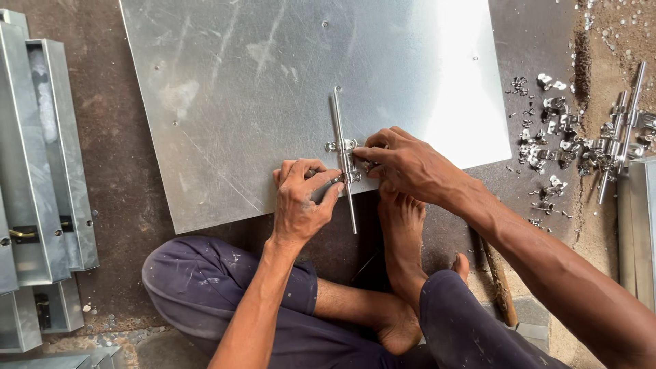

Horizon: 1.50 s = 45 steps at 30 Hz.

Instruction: The person attaches metal hardware including a latch, hinges, and a rod to galvanized metal sheets using a hammer and small components.

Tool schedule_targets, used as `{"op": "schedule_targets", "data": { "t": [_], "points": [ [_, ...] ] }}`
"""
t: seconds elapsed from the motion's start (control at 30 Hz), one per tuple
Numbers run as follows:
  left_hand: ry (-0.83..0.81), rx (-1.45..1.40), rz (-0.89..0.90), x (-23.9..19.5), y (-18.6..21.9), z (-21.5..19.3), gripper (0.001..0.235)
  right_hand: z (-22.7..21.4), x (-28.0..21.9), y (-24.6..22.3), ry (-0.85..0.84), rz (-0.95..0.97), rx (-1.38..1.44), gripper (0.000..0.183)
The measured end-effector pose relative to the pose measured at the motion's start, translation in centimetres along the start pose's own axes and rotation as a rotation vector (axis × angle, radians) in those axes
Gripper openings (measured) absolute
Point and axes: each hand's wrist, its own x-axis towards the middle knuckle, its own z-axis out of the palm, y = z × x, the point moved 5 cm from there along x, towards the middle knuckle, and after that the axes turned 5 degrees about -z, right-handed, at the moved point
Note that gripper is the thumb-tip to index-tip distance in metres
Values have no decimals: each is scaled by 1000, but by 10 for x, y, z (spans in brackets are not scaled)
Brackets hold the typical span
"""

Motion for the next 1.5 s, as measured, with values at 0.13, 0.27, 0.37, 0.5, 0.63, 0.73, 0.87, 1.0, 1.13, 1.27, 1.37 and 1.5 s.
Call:
{"op": "schedule_targets", "data": {
  "t": [0.13,0.27,0.37,0.5,0.63,0.73,0.87,1.0,1.13,1.27,1.37,1.5],
  "points": [
    [14,0,45,-2,-3,2,21,0,2,-3,30,-24,-25,47],
    [6,-5,54,-4,-8,3,21,2,-1,-6,65,-8,-19,44],
    [3,-9,50,-4,-10,3,20,2,0,-7,78,-6,8,45],
    [2,2,62,-4,-9,1,20,5,-2,-1,52,37,100,55],
    [41,-7,58,10,-3,-10,26,7,0,-4,95,-45,18,49],
    [-98,-120,-370,35,-19,1,27,10,0,-1,100,-37,24,46],
    [-115,-9,-395,67,-10,12,44,8,2,1,96,-20,24,52],
    [-76,22,-355,87,-12,24,33,5,2,-1,84,-45,40,61],
    [-55,-51,-387,122,-33,32,30,8,3,2,52,60,41,54],
    [-103,8,-355,135,-42,28,42,3,4,-6,32,53,27,59],
    [-210,31,-353,124,-53,18,63,0,4,-6,47,40,33,55],
    [-318,203,-200,98,-45,11,117,3,0,-3,36,50,51,54]
  ]
}}
